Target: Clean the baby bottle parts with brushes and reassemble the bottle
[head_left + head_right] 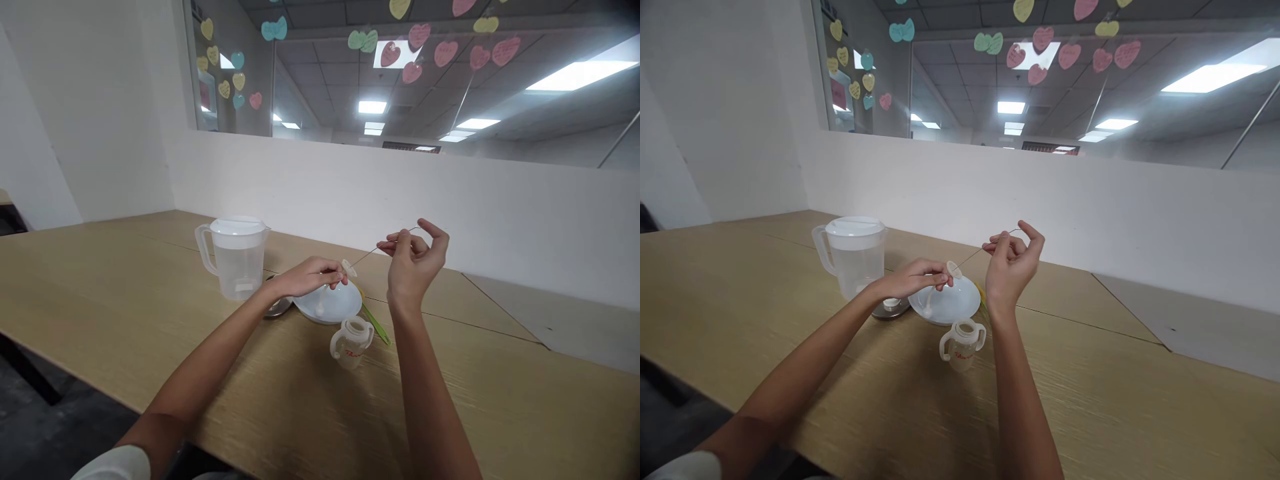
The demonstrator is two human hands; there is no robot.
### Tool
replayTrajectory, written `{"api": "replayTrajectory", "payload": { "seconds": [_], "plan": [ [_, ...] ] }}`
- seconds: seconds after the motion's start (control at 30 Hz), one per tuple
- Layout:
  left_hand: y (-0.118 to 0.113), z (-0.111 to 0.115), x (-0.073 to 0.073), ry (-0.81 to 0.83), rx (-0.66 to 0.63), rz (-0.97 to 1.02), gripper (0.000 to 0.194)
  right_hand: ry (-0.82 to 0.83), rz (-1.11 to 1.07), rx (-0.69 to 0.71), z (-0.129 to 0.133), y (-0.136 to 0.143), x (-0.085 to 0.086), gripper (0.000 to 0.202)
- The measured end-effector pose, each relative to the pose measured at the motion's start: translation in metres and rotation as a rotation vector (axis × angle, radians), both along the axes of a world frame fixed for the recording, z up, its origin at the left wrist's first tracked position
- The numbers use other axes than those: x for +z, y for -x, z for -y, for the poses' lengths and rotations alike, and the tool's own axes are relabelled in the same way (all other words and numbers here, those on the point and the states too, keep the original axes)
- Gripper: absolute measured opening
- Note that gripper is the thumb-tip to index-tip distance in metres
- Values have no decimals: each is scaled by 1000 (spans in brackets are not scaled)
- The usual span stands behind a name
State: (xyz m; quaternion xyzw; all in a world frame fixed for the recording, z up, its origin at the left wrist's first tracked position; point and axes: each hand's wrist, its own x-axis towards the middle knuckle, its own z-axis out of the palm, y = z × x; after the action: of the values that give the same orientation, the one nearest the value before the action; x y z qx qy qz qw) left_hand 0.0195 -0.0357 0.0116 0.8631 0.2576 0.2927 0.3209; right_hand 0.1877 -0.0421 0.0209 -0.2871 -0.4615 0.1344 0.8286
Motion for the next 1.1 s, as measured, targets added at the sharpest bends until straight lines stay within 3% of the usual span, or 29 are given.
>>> {"api": "replayTrajectory", "payload": {
  "seconds": [0.63, 0.87, 1.1],
  "plan": [
    [4, -9, -6, 36, 12, 128, 30, 179, 209, 123, -2, 22, -17, 26],
    [3, -11, -7, 31, 18, 157, 30, 288, 388, -3, 2, 23, -16, 24],
    [5, -11, -5, -6, 53, 174, 32, 303, 458, -9, 6, 29, -13, 15]
  ]
}}
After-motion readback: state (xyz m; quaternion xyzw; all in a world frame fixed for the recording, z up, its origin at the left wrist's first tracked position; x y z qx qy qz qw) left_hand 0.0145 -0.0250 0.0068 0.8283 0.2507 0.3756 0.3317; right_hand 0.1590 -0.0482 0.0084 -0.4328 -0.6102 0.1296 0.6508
